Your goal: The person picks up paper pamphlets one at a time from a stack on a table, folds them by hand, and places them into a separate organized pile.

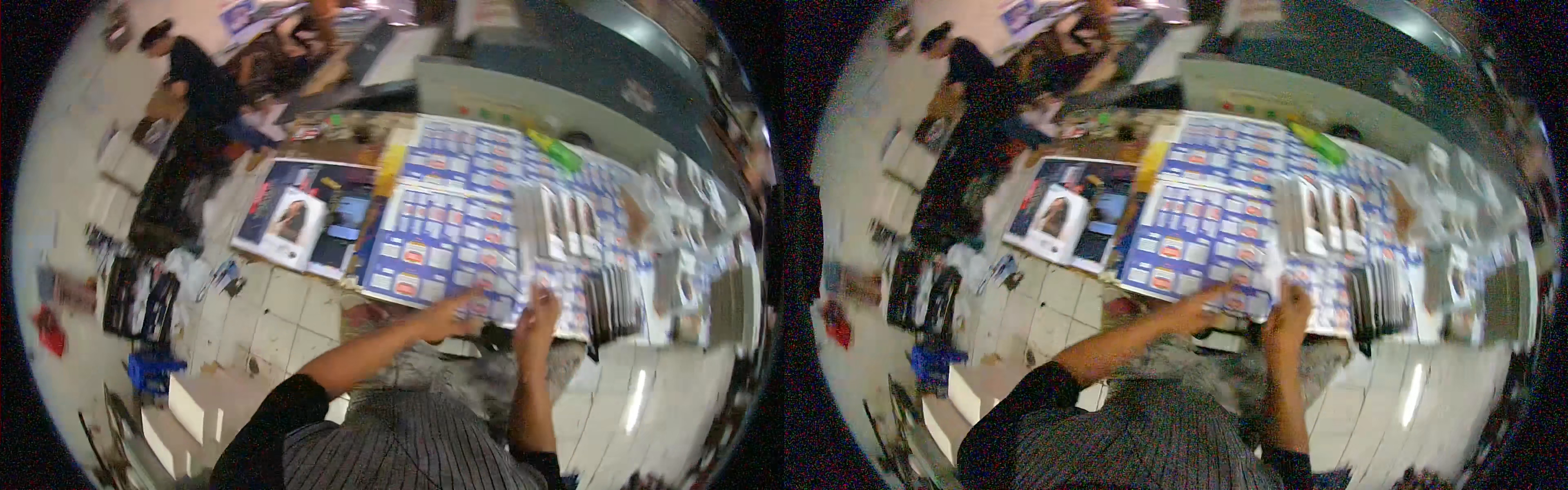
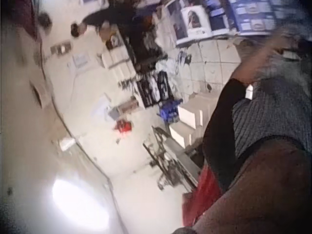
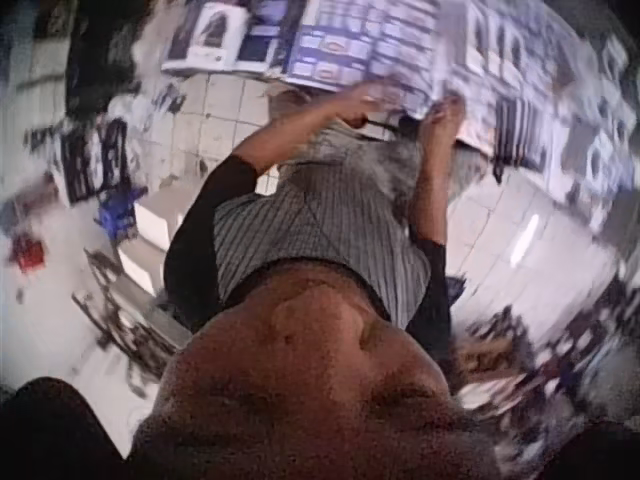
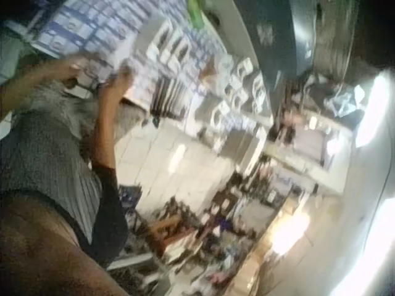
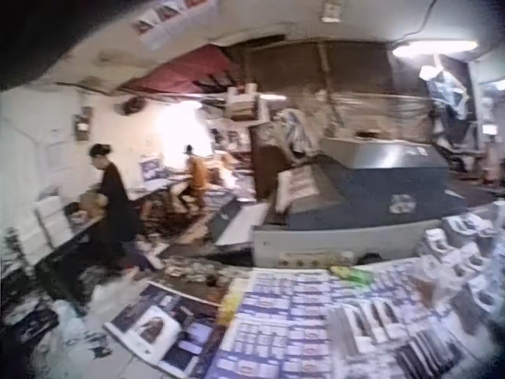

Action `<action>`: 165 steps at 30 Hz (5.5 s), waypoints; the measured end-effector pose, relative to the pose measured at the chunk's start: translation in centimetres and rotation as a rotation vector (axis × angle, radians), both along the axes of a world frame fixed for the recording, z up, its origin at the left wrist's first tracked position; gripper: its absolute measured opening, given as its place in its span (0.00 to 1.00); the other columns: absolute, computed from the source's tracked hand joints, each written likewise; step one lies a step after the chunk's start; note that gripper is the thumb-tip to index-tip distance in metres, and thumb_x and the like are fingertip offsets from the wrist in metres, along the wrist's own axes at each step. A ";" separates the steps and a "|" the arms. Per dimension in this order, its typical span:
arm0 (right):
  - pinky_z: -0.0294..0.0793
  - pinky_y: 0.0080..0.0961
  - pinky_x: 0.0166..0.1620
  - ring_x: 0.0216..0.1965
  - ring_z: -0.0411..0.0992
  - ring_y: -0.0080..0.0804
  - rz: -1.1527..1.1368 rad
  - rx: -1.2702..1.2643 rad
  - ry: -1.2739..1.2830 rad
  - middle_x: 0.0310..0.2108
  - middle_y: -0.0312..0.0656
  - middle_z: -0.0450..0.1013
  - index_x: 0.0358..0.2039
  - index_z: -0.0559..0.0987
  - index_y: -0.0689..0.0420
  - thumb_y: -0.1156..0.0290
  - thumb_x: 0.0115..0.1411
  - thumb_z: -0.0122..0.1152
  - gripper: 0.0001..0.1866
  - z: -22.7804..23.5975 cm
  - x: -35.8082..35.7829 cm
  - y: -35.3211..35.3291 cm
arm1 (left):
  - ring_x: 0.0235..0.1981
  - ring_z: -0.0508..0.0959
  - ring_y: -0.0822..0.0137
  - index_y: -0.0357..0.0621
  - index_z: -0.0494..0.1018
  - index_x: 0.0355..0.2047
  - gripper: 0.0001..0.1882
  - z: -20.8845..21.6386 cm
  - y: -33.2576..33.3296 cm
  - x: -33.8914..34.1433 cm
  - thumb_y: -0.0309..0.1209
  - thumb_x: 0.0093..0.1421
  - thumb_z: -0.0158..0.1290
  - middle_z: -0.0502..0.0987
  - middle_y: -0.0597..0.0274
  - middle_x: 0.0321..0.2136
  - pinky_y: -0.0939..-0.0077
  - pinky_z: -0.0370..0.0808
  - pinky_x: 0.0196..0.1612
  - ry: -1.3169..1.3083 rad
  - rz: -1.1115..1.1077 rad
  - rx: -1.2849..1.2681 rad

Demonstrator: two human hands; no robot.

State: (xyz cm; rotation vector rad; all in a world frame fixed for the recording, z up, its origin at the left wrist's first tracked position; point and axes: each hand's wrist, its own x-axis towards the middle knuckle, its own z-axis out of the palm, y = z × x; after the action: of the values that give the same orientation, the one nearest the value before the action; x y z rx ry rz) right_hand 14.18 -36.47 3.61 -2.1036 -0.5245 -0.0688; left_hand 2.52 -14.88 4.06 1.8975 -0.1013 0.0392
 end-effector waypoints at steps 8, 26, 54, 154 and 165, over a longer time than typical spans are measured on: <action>0.56 0.46 0.67 0.65 0.56 0.63 0.325 -0.032 0.003 0.63 0.65 0.59 0.62 0.63 0.68 0.70 0.61 0.59 0.31 5.0 -4.9 8.2 | 0.53 0.69 0.71 0.35 0.65 0.61 0.26 0.1 0.4 -3.1 0.43 0.74 0.41 0.73 0.62 0.53 0.74 0.66 0.58 0.210 0.442 -0.507; 0.71 0.27 0.46 0.39 0.71 0.28 0.338 0.336 0.500 0.37 0.38 0.77 0.48 0.76 0.63 0.73 0.61 0.60 0.15 7.3 -3.4 10.4 | 0.68 0.59 0.59 0.44 0.52 0.70 0.40 2.6 6.4 -6.9 0.57 0.68 0.43 0.59 0.52 0.68 0.55 0.56 0.67 0.103 0.601 0.101; 0.73 0.46 0.48 0.46 0.73 0.65 0.144 -0.135 0.342 0.43 0.64 0.75 0.51 0.73 0.63 0.72 0.56 0.62 0.22 -2.5 1.5 9.1 | 0.51 0.73 0.50 0.40 0.65 0.58 0.35 0.0 5.9 -3.6 0.34 0.51 0.64 0.72 0.48 0.52 0.52 0.70 0.51 0.281 0.695 0.821; 0.58 0.41 0.67 0.66 0.60 0.46 0.863 0.328 0.399 0.65 0.56 0.60 0.62 0.67 0.62 0.59 0.60 0.60 0.32 13.8 -4.3 12.7 | 0.74 0.43 0.55 0.47 0.48 0.71 0.60 -2.4 11.0 -1.2 0.63 0.46 0.62 0.46 0.62 0.73 0.26 0.44 0.65 0.389 0.000 0.968; 0.61 0.28 0.22 0.19 0.65 0.26 1.865 1.486 0.269 0.23 0.40 0.70 0.47 0.77 0.60 0.62 0.66 0.54 0.15 30.1 -8.5 4.6 | 0.74 0.42 0.54 0.43 0.52 0.69 0.61 -3.4 11.1 -0.4 0.57 0.42 0.68 0.43 0.61 0.73 0.25 0.44 0.64 0.359 0.023 0.860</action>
State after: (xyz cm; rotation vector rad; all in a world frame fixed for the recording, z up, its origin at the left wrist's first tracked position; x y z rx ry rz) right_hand 5.65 -31.89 33.67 0.2457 -1.4075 0.6541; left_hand 2.12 -3.78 0.69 2.7264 0.1798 -0.3858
